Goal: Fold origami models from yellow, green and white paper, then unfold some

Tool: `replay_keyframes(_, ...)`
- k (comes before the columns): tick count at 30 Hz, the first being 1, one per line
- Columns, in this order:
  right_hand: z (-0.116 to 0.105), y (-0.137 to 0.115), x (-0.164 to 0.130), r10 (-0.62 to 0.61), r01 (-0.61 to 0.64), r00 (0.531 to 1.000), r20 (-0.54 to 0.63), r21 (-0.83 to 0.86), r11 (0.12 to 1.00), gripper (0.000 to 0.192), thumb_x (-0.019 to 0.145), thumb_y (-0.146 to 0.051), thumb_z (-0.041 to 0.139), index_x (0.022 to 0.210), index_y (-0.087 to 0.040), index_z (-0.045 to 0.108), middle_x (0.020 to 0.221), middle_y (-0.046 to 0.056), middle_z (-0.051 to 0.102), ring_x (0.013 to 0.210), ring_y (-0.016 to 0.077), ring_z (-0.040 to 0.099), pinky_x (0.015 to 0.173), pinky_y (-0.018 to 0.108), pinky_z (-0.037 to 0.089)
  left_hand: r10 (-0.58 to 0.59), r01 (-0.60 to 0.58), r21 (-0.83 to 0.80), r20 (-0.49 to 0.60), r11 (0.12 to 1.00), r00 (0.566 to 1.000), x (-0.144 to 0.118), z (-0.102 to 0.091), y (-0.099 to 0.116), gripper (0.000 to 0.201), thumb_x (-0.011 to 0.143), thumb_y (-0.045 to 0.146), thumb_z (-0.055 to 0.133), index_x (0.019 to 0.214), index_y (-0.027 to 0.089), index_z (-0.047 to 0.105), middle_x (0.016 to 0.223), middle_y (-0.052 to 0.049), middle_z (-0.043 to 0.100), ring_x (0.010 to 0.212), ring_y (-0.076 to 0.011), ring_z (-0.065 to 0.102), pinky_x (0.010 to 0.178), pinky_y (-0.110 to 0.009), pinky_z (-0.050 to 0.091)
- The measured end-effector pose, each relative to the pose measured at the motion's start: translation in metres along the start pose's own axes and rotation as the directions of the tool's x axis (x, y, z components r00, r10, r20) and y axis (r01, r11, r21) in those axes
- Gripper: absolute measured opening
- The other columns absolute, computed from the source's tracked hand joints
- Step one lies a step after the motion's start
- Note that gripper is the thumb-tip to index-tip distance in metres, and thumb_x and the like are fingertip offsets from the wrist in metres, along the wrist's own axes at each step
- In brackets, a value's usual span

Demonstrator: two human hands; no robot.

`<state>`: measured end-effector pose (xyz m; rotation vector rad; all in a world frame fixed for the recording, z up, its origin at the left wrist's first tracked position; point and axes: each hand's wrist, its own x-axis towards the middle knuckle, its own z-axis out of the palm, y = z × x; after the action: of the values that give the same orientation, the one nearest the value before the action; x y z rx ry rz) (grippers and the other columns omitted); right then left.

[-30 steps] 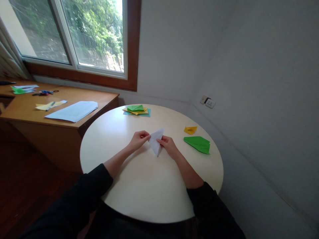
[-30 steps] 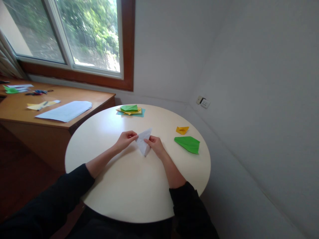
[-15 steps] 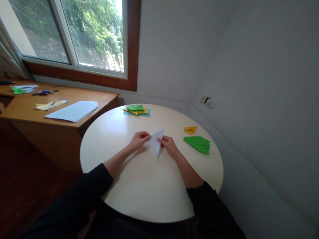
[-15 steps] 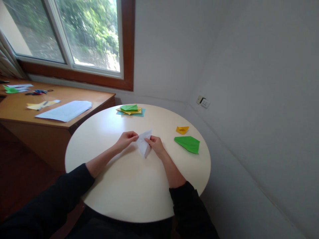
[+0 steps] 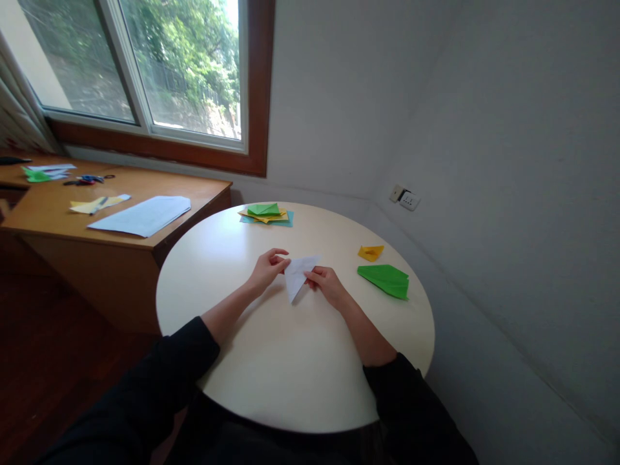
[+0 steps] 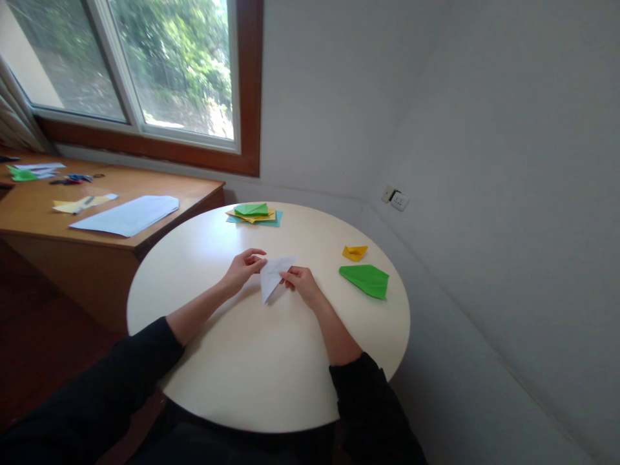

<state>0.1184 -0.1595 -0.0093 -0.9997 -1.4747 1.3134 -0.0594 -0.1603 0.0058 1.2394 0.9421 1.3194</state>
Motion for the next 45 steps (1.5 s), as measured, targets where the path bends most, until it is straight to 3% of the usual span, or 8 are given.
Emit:
replay_keyframes(4,0.0,0.001,0.002,0.003,0.001,0.997,-0.078,0.05,0.999,0.027,0.058,-0.042,0.068,0.055,-0.016,0.059,0.054,0.0,0.057,0.05,0.0091,0.044,0.05,0.024,0.03,-0.234,0.256,-0.155,0.15,0.954,0.961,-0.003,0.001,0.001,0.043,0.071,0.04,0.064,0.104,0.021,0.045,0.079,-0.001,0.06,0.065,-0.0123,0.061,0.06,-0.026,0.047)
replay_keyframes(8,0.001,0.002,0.003,-0.022,0.03,0.992,-0.125,0.066,0.997,0.026,0.059,-0.041,0.068,0.057,-0.017,0.06,0.055,-0.001,0.057,0.052,0.0099,0.045,0.053,0.025,0.032,-0.274,0.355,-0.149,0.394,0.923,0.877,-0.01,0.005,0.002,0.04,0.071,0.04,0.065,0.1,0.017,0.049,0.087,-0.008,0.063,0.068,-0.0155,0.063,0.063,-0.031,0.05)
replay_keyframes(10,0.001,0.002,0.003,-0.028,0.036,0.992,-0.121,0.069,0.997,0.025,0.059,-0.04,0.068,0.059,-0.017,0.061,0.055,-0.001,0.057,0.053,0.0099,0.045,0.055,0.025,0.033,-0.279,0.376,-0.15,0.441,0.914,0.853,-0.011,0.006,0.0,0.037,0.071,0.036,0.066,0.098,0.015,0.052,0.087,-0.01,0.063,0.067,-0.016,0.062,0.064,-0.032,0.051)
replay_keyframes(18,0.001,-0.002,0.0,-0.028,0.031,0.998,-0.048,0.061,0.998,0.026,0.059,-0.037,0.07,0.076,-0.018,0.064,0.065,-0.001,0.061,0.06,0.0109,0.05,0.057,0.024,0.035,-0.238,0.325,-0.173,0.393,0.93,0.888,-0.005,0.003,-0.005,0.023,0.075,0.02,0.057,0.097,0.015,0.052,0.082,-0.007,0.062,0.056,-0.0104,0.057,0.055,-0.027,0.049)
replay_keyframes(22,0.002,-0.003,-0.001,-0.033,0.038,0.997,-0.075,0.074,0.997,0.032,0.056,-0.032,0.072,0.083,-0.019,0.061,0.075,0.0,0.063,0.066,0.0125,0.053,0.058,0.024,0.037,-0.273,0.349,-0.162,0.366,0.923,0.89,-0.006,0.004,-0.001,0.025,0.072,0.012,0.052,0.096,0.015,0.052,0.072,-0.004,0.06,0.048,-0.009,0.053,0.05,-0.024,0.045)
replay_keyframes(28,0.002,0.0,0.001,-0.04,0.055,0.99,-0.135,0.107,0.993,0.06,0.055,-0.03,0.073,0.11,-0.025,0.051,0.097,0.002,0.062,0.08,0.0154,0.056,0.062,0.024,0.044,-0.291,0.344,-0.121,0.322,0.931,0.901,-0.008,0.006,0.003,0.03,0.066,0.007,0.046,0.095,0.015,0.05,0.066,-0.001,0.057,0.042,-0.0067,0.046,0.043,-0.02,0.037)
replay_keyframes(39,-0.002,0.009,0.007,-0.141,0.152,0.973,-0.18,0.048,0.987,0.085,0.051,-0.031,0.077,0.125,-0.026,0.036,0.089,0.0,0.06,0.081,0.015,0.059,0.076,0.03,0.048,-0.312,0.324,-0.006,0.255,0.946,0.915,-0.006,0.005,0.001,0.034,0.063,0.008,0.047,0.096,0.015,0.05,0.067,-0.001,0.056,0.041,-0.0045,0.041,0.04,-0.016,0.029)
replay_keyframes(45,-0.003,0.011,0.008,-0.194,0.175,0.952,-0.234,-0.102,0.979,0.086,0.051,-0.035,0.077,0.127,-0.026,0.036,0.097,0.003,0.054,0.084,0.0168,0.058,0.072,0.03,0.049,-0.295,0.302,0.023,0.293,0.953,0.909,-0.004,0.004,-0.003,0.039,0.06,0.009,0.048,0.098,0.015,0.053,0.067,-0.001,0.056,0.043,-0.005,0.041,0.041,-0.017,0.029)
